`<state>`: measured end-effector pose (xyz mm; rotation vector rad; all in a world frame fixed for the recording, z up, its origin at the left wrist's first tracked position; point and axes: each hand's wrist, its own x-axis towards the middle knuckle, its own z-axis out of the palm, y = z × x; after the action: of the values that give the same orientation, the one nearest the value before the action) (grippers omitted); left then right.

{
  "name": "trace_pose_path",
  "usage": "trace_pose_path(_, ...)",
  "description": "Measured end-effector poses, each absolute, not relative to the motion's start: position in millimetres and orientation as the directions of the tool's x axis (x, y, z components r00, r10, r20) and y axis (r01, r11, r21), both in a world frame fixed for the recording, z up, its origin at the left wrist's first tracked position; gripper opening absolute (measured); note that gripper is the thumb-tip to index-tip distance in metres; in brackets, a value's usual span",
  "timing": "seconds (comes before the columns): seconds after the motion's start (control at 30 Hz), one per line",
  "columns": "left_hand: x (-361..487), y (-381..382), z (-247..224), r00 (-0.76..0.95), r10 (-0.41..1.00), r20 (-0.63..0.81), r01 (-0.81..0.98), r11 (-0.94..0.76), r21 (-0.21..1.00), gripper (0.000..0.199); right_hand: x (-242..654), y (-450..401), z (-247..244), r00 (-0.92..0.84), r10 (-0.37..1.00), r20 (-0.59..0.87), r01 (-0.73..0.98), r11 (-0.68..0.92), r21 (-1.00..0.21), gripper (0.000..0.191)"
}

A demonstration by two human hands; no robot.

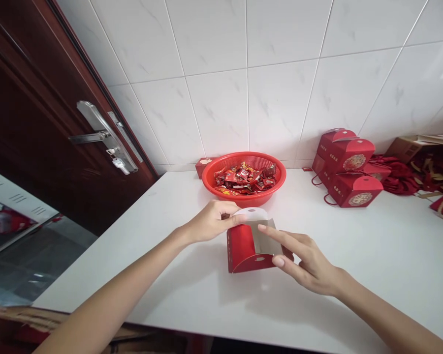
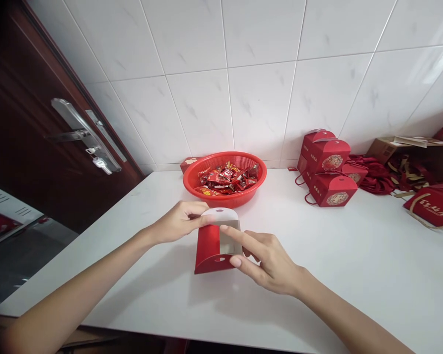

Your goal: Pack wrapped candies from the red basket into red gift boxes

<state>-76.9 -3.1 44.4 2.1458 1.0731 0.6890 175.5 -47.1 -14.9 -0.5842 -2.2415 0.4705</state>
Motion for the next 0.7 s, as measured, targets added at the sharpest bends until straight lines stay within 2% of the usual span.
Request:
trace_pose_path(0.07, -74, -6, 38, 0.492, 0.861, 0.128, 0.509, -0.404, 0.761, 0.030, 174, -48, -16, -0.587, 0.581, 0.563, 0.293, 0.801, -0.522, 0.039)
trace_pose_path(0.1, -74, -6, 36, 0.456, 0.882, 0.119, 0.513, -0.370, 0.774, 0.029, 173, -48, -17, -0.575, 0.611, 0.544, 0.302, 0.776, -0.553, 0.035)
trace_pose_path(0.2, -76, -6, 30, 0.361, 0.920, 0.153, 0.543, -0.341, 0.767, 0.038, 169, -50, -20, -0.548, 0.685, 0.480, 0.314, 0.700, -0.641, 0.028)
trace_pose_path(0.3, -77, -4, 24, 0.346, 0.920, 0.182, 0.616, -0.369, 0.696, 0.022, 165, -53, -22, -0.540, 0.723, 0.431, 0.329, 0.653, -0.682, 0.028)
trace_pose_path(0.43, -74, -6, 21, 0.400, 0.905, 0.146, 0.714, -0.407, 0.570, 0.019, 163, -54, -26, -0.517, 0.768, 0.379, 0.354, 0.595, -0.722, 0.028)
trace_pose_path(0.57, -70, -14, 26, 0.379, 0.923, 0.066, 0.789, -0.359, 0.498, 0.046, 166, -53, -27, -0.437, 0.801, 0.409, 0.380, 0.576, -0.723, 0.026)
trace_pose_path(0.7, -68, -17, 31, 0.378, 0.922, 0.089, 0.743, -0.359, 0.565, 0.045, 171, -50, -28, -0.338, 0.823, 0.456, 0.410, 0.565, -0.716, 0.025)
